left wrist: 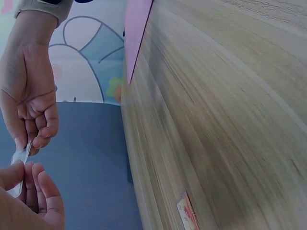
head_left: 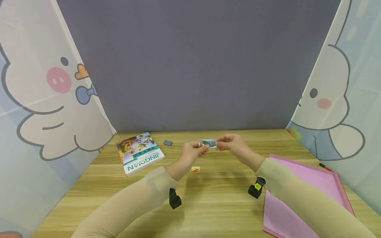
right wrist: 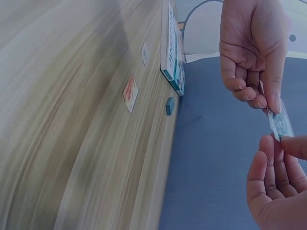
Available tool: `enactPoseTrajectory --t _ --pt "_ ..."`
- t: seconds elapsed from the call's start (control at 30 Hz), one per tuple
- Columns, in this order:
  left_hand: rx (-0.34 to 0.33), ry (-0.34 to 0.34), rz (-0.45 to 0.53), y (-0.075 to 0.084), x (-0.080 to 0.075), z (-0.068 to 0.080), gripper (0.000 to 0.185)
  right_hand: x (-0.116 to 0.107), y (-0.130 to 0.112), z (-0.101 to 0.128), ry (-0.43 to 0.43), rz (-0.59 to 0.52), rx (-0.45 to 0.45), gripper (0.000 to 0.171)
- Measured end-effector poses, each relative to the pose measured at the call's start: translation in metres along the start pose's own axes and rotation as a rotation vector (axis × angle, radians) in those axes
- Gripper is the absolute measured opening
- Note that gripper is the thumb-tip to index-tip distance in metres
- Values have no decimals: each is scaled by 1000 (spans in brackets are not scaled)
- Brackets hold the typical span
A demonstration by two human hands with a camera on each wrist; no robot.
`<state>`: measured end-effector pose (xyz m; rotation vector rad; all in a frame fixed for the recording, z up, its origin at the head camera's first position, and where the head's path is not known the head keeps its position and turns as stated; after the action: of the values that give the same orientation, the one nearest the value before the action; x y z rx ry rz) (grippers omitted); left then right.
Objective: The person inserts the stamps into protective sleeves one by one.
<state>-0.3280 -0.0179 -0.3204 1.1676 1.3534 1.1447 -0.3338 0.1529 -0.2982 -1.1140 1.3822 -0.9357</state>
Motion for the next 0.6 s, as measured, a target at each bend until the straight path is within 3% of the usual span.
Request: enactPoseTrajectory --t 0.33,0.6 --pt "-9 -13 15 -1 -1 0 19 1 1 -1 -28 -77 -30 33" --pt "8 -9 51 2 -4 1 20 1 2 -1 11 -75 -60 32"
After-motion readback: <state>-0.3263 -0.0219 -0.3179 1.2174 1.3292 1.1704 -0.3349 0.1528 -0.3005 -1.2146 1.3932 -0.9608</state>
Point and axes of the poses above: each hand's wrist, its own z-axis away from the middle knuckle, its own x-axis out of the palm, y = z × x, the point moved 6 cm from there along -z, towards the middle knuckle, and after that the axes turned 10 degrees about y, right-handed, at the moved point
